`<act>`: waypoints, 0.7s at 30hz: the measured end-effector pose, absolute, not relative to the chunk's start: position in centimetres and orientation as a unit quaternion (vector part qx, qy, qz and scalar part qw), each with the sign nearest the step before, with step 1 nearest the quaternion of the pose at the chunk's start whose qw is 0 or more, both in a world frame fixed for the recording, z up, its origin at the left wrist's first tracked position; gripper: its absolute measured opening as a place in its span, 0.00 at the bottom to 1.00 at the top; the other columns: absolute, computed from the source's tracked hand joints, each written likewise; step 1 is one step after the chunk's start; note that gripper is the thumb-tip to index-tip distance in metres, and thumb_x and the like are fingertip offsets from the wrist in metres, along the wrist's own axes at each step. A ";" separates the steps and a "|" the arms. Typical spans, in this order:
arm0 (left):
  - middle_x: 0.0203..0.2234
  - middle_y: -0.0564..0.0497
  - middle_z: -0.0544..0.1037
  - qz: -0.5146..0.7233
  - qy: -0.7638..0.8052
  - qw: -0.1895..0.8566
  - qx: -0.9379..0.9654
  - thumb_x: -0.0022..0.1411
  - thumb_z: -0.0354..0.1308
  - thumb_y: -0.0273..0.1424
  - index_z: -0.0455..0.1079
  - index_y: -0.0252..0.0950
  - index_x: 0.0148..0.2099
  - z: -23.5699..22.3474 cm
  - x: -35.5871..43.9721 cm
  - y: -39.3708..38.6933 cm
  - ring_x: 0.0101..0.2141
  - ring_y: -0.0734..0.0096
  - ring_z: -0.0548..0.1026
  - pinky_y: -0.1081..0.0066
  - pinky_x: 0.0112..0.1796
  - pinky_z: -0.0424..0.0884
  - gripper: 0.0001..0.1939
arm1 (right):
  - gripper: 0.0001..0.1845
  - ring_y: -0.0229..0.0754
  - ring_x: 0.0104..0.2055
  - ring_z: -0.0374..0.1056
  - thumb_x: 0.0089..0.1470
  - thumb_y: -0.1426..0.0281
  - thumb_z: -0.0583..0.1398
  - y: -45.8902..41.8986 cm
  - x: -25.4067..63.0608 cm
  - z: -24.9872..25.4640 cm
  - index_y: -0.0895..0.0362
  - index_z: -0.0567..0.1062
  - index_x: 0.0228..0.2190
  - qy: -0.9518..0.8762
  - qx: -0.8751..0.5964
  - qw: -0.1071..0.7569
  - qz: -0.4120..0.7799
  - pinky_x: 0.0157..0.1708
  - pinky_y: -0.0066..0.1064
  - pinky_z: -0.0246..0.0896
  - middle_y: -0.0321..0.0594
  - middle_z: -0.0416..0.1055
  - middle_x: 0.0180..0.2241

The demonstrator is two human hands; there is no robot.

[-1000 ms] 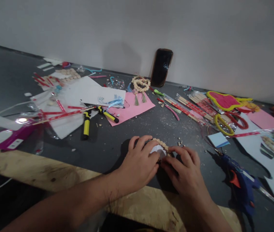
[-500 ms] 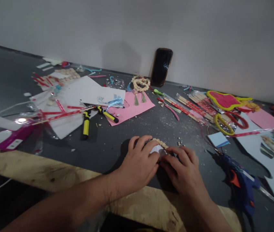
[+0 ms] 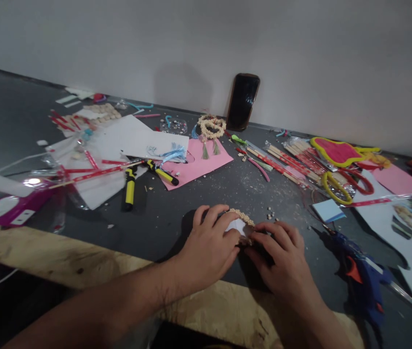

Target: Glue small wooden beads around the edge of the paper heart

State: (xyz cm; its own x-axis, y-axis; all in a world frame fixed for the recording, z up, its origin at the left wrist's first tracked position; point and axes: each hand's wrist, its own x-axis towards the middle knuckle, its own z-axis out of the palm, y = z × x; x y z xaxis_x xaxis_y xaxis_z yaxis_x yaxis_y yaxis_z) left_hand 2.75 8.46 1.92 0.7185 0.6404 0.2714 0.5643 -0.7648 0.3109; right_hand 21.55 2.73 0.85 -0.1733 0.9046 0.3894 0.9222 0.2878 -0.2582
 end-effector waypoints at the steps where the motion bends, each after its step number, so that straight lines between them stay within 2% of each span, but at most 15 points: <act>1: 0.52 0.47 0.68 0.184 0.326 0.103 0.922 0.63 0.51 0.33 0.69 0.36 0.41 1.9 2.8 8.5 0.54 0.53 0.58 0.49 0.49 0.53 0.09 | 0.08 0.48 0.46 0.59 0.52 0.68 0.61 2.7 21.6 0.8 0.51 0.74 0.37 -0.764 -0.598 0.241 -0.020 0.44 0.44 0.56 0.41 0.71 0.41; 13: 0.52 0.47 0.68 0.182 0.326 0.100 0.922 0.62 0.52 0.33 0.70 0.36 0.41 2.0 2.8 8.4 0.54 0.53 0.58 0.49 0.49 0.53 0.08 | 0.08 0.47 0.46 0.60 0.52 0.66 0.61 2.8 21.7 0.9 0.53 0.74 0.37 -0.755 -0.605 0.249 -0.038 0.45 0.43 0.57 0.42 0.70 0.41; 21: 0.51 0.47 0.68 0.189 0.324 0.098 0.922 0.61 0.53 0.33 0.70 0.36 0.39 1.8 2.8 8.4 0.54 0.53 0.58 0.50 0.48 0.53 0.08 | 0.01 0.48 0.45 0.59 0.52 0.70 0.61 2.5 22.6 0.8 0.52 0.74 0.30 -0.755 -0.606 0.245 -0.052 0.44 0.45 0.56 0.41 0.69 0.43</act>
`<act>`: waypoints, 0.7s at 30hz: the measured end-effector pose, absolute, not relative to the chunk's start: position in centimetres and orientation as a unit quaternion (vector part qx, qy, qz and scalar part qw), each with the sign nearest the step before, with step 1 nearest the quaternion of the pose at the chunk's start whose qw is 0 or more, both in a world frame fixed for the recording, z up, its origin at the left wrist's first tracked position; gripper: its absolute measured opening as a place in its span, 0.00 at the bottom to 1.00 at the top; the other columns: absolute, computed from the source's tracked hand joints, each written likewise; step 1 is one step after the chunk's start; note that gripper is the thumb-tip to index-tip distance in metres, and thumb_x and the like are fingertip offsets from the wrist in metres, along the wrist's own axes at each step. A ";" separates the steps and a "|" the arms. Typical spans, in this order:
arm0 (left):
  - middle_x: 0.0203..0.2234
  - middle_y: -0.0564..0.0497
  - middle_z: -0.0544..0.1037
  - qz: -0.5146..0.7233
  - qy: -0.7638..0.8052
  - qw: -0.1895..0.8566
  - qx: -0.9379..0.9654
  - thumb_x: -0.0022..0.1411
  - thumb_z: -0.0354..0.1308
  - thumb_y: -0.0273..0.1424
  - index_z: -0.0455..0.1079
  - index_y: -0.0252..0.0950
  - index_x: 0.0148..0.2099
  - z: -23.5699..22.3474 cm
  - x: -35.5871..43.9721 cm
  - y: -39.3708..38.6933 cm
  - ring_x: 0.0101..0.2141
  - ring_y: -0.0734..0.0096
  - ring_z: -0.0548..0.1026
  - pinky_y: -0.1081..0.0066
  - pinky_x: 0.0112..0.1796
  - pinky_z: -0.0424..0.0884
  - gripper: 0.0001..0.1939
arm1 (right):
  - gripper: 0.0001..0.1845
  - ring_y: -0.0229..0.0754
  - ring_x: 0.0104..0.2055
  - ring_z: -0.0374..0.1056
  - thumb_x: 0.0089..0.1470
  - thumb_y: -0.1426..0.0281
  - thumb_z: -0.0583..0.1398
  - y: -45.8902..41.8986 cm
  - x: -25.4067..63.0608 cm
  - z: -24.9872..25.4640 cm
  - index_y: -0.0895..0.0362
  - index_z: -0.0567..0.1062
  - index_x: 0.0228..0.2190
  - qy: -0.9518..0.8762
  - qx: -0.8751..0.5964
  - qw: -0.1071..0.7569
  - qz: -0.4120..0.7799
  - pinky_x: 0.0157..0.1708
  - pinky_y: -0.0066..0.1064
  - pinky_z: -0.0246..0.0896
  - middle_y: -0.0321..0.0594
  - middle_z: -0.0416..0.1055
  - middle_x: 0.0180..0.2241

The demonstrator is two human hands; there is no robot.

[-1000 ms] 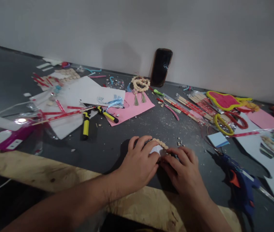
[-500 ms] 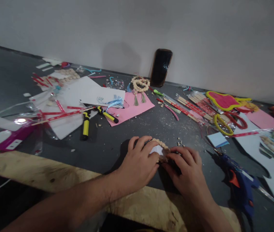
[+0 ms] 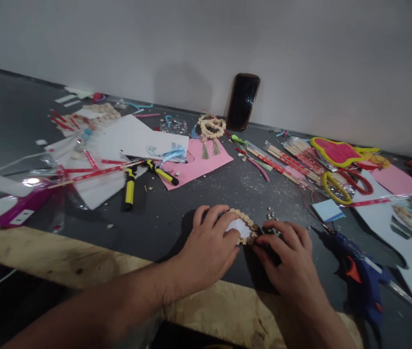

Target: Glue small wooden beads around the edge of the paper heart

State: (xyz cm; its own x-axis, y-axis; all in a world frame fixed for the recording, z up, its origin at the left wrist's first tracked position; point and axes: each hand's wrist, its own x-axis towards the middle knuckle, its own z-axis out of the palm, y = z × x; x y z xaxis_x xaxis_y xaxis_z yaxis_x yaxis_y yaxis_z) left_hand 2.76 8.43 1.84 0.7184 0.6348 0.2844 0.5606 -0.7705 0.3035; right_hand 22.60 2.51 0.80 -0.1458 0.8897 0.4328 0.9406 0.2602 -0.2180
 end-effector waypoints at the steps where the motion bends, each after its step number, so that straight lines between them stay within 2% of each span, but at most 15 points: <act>1: 0.51 0.47 0.68 0.188 0.325 0.098 0.922 0.62 0.53 0.33 0.70 0.36 0.39 1.9 2.8 8.4 0.54 0.53 0.58 0.50 0.48 0.53 0.08 | 0.01 0.48 0.45 0.58 0.52 0.70 0.61 2.6 22.6 0.8 0.52 0.74 0.29 -0.757 -0.604 0.245 -0.052 0.44 0.45 0.56 0.41 0.69 0.43; 14: 0.51 0.47 0.68 0.178 0.330 0.105 0.921 0.61 0.53 0.32 0.71 0.36 0.40 2.0 2.7 8.4 0.54 0.53 0.58 0.49 0.49 0.53 0.07 | 0.02 0.48 0.46 0.59 0.51 0.70 0.61 2.6 22.4 0.9 0.51 0.74 0.30 -0.755 -0.609 0.240 -0.039 0.44 0.44 0.57 0.40 0.69 0.42; 21: 0.52 0.47 0.68 0.186 0.329 0.106 0.920 0.61 0.53 0.33 0.70 0.36 0.40 2.1 2.7 8.5 0.54 0.54 0.58 0.50 0.49 0.53 0.08 | 0.04 0.46 0.44 0.62 0.52 0.70 0.60 2.4 22.7 2.0 0.53 0.72 0.34 -0.746 -0.593 0.302 -0.005 0.44 0.43 0.56 0.42 0.68 0.42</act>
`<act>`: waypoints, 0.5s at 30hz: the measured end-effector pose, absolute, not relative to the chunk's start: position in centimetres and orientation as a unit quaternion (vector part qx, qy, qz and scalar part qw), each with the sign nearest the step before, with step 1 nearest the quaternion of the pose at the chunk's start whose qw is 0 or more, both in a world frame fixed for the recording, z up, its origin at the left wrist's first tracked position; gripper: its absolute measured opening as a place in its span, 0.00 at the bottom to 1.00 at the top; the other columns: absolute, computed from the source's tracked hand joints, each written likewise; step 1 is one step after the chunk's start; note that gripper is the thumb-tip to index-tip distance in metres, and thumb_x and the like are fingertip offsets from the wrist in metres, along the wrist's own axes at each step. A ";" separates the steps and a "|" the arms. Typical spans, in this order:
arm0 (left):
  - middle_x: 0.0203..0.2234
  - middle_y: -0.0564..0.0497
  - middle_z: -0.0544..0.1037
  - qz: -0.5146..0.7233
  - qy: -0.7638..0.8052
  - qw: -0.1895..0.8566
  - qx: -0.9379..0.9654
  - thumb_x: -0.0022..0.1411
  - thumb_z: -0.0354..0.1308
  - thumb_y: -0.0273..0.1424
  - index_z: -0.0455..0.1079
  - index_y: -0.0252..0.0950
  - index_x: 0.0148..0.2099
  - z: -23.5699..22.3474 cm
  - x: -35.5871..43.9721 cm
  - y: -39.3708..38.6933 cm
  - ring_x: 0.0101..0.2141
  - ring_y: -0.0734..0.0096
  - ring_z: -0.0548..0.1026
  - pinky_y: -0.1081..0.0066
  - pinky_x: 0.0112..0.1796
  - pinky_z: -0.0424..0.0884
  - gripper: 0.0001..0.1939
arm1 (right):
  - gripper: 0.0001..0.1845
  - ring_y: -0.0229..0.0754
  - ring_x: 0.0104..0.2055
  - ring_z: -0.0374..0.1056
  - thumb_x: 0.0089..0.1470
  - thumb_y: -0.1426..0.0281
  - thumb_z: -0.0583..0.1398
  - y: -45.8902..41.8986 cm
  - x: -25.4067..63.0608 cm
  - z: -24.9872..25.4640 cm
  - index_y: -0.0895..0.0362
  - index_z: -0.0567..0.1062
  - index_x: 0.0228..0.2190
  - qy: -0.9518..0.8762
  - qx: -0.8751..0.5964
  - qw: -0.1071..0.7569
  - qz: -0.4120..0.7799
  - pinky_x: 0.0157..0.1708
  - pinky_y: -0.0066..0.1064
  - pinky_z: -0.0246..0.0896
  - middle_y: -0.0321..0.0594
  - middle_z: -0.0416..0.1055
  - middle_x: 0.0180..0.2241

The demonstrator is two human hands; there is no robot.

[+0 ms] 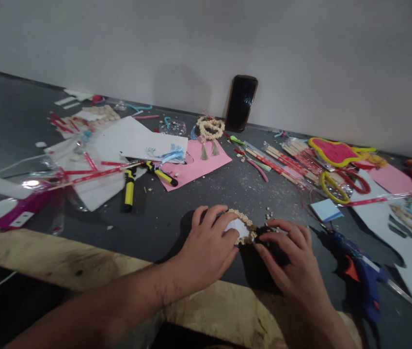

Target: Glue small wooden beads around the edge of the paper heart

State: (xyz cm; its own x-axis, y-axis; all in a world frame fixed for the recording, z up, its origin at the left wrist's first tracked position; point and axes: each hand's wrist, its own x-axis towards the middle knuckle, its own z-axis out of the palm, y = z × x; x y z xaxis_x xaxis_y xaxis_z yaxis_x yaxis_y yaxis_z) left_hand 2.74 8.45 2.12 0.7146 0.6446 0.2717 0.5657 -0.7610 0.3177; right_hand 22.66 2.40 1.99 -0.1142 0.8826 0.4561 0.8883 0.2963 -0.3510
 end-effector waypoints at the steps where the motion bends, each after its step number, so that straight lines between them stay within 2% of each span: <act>1: 0.52 0.47 0.69 0.188 0.329 0.107 0.919 0.61 0.54 0.33 0.70 0.36 0.40 2.1 2.7 8.5 0.54 0.54 0.58 0.50 0.49 0.53 0.08 | 0.04 0.45 0.44 0.62 0.52 0.70 0.60 2.3 22.7 2.2 0.53 0.72 0.34 -0.735 -0.601 0.316 -0.004 0.44 0.42 0.57 0.42 0.68 0.41; 8: 0.52 0.47 0.68 0.209 0.329 0.118 0.913 0.58 0.58 0.38 0.70 0.38 0.43 2.1 2.4 8.5 0.55 0.52 0.58 0.50 0.50 0.52 0.13 | 0.07 0.43 0.42 0.65 0.55 0.69 0.57 1.8 22.7 2.6 0.54 0.70 0.38 -0.584 -0.651 0.484 0.007 0.41 0.38 0.59 0.42 0.68 0.39; 11: 0.52 0.47 0.69 0.239 0.339 0.123 0.902 0.55 0.60 0.40 0.70 0.39 0.44 2.6 2.0 9.0 0.54 0.52 0.59 0.51 0.51 0.52 0.15 | 0.09 0.40 0.36 0.64 0.57 0.67 0.55 1.7 22.7 2.6 0.55 0.70 0.40 -0.502 -0.658 0.559 0.041 0.36 0.36 0.59 0.40 0.67 0.36; 15: 0.47 0.47 0.72 0.341 0.391 0.117 0.847 0.61 0.54 0.35 0.70 0.39 0.43 3.6 1.2 10.5 0.52 0.60 0.64 0.56 0.52 0.57 0.09 | 0.07 0.35 0.27 0.60 0.59 0.66 0.54 1.9 22.8 2.8 0.55 0.68 0.38 -0.435 -0.601 0.667 0.062 0.29 0.32 0.56 0.33 0.62 0.26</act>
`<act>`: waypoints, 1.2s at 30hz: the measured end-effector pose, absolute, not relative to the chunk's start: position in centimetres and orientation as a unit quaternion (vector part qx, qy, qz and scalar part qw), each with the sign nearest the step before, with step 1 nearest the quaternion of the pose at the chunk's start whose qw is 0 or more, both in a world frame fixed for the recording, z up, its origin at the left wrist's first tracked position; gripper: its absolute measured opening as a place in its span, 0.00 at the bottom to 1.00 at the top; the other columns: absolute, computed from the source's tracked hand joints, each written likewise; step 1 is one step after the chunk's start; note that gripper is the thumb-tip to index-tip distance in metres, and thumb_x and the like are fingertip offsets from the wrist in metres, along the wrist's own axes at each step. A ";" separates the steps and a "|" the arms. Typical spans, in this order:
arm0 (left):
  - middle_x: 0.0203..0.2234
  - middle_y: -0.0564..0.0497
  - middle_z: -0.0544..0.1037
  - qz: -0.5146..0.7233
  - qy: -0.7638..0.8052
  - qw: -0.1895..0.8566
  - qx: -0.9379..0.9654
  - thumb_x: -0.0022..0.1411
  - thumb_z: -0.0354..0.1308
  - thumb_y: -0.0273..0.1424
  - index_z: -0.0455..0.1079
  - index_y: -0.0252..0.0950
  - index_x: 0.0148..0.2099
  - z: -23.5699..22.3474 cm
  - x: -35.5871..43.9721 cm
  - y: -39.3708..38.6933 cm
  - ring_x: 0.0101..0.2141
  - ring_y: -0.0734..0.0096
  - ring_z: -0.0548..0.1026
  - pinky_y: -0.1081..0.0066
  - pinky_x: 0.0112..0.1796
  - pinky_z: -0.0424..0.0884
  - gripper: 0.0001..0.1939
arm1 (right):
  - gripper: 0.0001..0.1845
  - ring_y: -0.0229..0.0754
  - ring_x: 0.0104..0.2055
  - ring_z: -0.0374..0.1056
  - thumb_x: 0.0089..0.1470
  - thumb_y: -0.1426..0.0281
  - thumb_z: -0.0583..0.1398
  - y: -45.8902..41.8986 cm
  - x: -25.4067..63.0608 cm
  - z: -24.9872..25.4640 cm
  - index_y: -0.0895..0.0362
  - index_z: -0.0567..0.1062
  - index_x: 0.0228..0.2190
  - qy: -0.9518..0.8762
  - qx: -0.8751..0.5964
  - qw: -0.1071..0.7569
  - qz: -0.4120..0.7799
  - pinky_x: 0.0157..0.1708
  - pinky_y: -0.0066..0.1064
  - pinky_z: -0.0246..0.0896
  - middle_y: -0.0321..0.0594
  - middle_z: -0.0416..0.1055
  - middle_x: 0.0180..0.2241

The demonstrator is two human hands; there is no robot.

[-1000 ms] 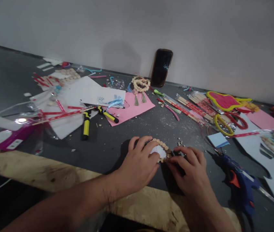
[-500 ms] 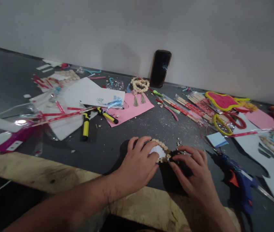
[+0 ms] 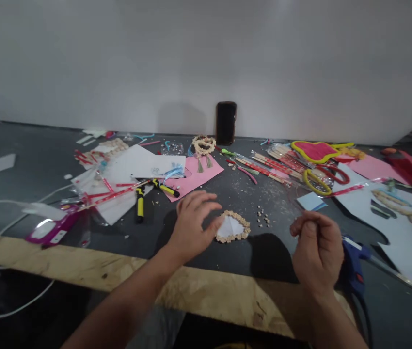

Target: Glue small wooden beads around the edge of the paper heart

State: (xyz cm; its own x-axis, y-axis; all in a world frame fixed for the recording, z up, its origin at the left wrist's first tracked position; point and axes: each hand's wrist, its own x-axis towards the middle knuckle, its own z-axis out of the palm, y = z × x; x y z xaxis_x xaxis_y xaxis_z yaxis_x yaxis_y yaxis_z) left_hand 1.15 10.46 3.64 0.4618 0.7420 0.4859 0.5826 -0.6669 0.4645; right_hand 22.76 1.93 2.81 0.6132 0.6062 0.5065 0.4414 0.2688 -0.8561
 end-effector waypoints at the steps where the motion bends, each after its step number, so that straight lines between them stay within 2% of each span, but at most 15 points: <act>1: 0.46 0.47 0.73 0.368 0.404 0.109 0.830 0.63 0.52 0.35 0.70 0.38 0.42 3.9 0.9 10.8 0.51 0.62 0.65 0.58 0.52 0.59 0.09 | 0.06 0.34 0.25 0.58 0.59 0.66 0.54 2.0 22.8 2.9 0.54 0.68 0.37 -0.419 -0.580 0.696 0.065 0.27 0.31 0.55 0.31 0.60 0.25; 6: 0.39 0.48 0.75 0.454 0.406 0.061 0.791 0.66 0.48 0.33 0.71 0.37 0.32 5.3 -1.2 11.4 0.47 0.66 0.69 0.61 0.50 0.63 0.13 | 0.05 0.34 0.22 0.54 0.58 0.65 0.55 1.7 23.4 4.1 0.53 0.67 0.34 -0.367 -0.517 0.769 0.078 0.23 0.30 0.52 0.29 0.57 0.22; 10: 0.38 0.48 0.75 0.467 0.435 0.020 0.770 0.65 0.50 0.31 0.70 0.36 0.30 5.6 -3.1 9.6 0.45 0.65 0.70 0.61 0.49 0.63 0.12 | 0.04 0.35 0.22 0.54 0.57 0.65 0.56 -0.2 24.0 5.2 0.53 0.68 0.34 -0.361 -0.508 0.774 0.111 0.23 0.30 0.52 0.30 0.57 0.21; 12: 0.40 0.47 0.74 0.440 0.458 0.014 0.772 0.64 0.50 0.29 0.71 0.36 0.33 4.9 -3.3 7.8 0.47 0.64 0.69 0.59 0.50 0.63 0.10 | 0.06 0.35 0.23 0.56 0.59 0.65 0.54 -1.5 24.2 4.9 0.53 0.68 0.35 -0.387 -0.557 0.726 0.113 0.24 0.30 0.54 0.30 0.58 0.21; 13: 0.43 0.46 0.73 0.405 0.467 0.025 0.785 0.64 0.49 0.28 0.71 0.36 0.39 4.3 -3.1 6.7 0.49 0.63 0.68 0.57 0.51 0.62 0.09 | 0.07 0.36 0.23 0.57 0.59 0.65 0.53 -2.0 24.3 4.5 0.53 0.68 0.35 -0.416 -0.589 0.684 0.109 0.24 0.30 0.55 0.31 0.59 0.22; 16: 0.48 0.45 0.72 0.324 0.462 0.031 0.825 0.63 0.50 0.29 0.70 0.38 0.47 2.3 -1.3 3.4 0.53 0.60 0.65 0.54 0.52 0.60 0.12 | 0.08 0.38 0.29 0.65 0.58 0.68 0.53 -3.1 23.9 2.6 0.53 0.70 0.38 -0.567 -0.639 0.515 0.076 0.28 0.32 0.62 0.36 0.68 0.28; 19: 0.55 0.42 0.67 0.240 0.449 0.016 0.860 0.63 0.53 0.39 0.65 0.39 0.56 0.8 0.9 1.0 0.58 0.53 0.59 0.49 0.53 0.56 0.21 | 0.11 0.44 0.41 0.66 0.56 0.72 0.53 -3.3 22.6 0.9 0.54 0.72 0.40 -0.698 -0.614 0.367 0.000 0.39 0.36 0.64 0.43 0.71 0.39; 22: 0.61 0.38 0.58 0.193 0.449 -0.031 0.872 0.63 0.50 0.46 0.60 0.39 0.61 0.5 2.3 0.2 0.61 0.47 0.52 0.42 0.54 0.50 0.28 | 0.14 0.46 0.42 0.64 0.56 0.73 0.54 -3.1 21.1 0.3 0.56 0.73 0.43 -0.739 -0.612 0.274 -0.063 0.40 0.38 0.62 0.45 0.71 0.39; 28: 0.62 0.36 0.54 0.162 0.451 -0.074 0.874 0.62 0.48 0.49 0.58 0.37 0.61 0.5 3.0 0.6 0.62 0.45 0.48 0.38 0.54 0.49 0.31 | 0.14 0.45 0.37 0.61 0.57 0.70 0.56 -2.6 19.9 0.5 0.55 0.73 0.45 -0.749 -0.626 0.198 -0.091 0.34 0.35 0.57 0.43 0.70 0.35; 36: 0.62 0.36 0.53 0.151 0.458 -0.057 0.874 0.62 0.49 0.47 0.58 0.36 0.62 0.4 3.2 0.6 0.62 0.44 0.46 0.37 0.54 0.48 0.31 | 0.16 0.45 0.38 0.62 0.57 0.70 0.56 -2.2 19.2 0.9 0.54 0.71 0.47 -0.744 -0.643 0.158 -0.089 0.32 0.35 0.53 0.42 0.71 0.36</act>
State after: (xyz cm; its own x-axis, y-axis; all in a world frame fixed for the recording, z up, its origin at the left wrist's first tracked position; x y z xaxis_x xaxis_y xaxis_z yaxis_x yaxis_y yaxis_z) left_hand 3.19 0.58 0.42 0.5355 0.7832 0.3159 0.8174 -0.5748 0.0393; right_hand 19.24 -2.17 0.89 -0.1235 0.9292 0.3484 0.9850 0.1575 -0.0709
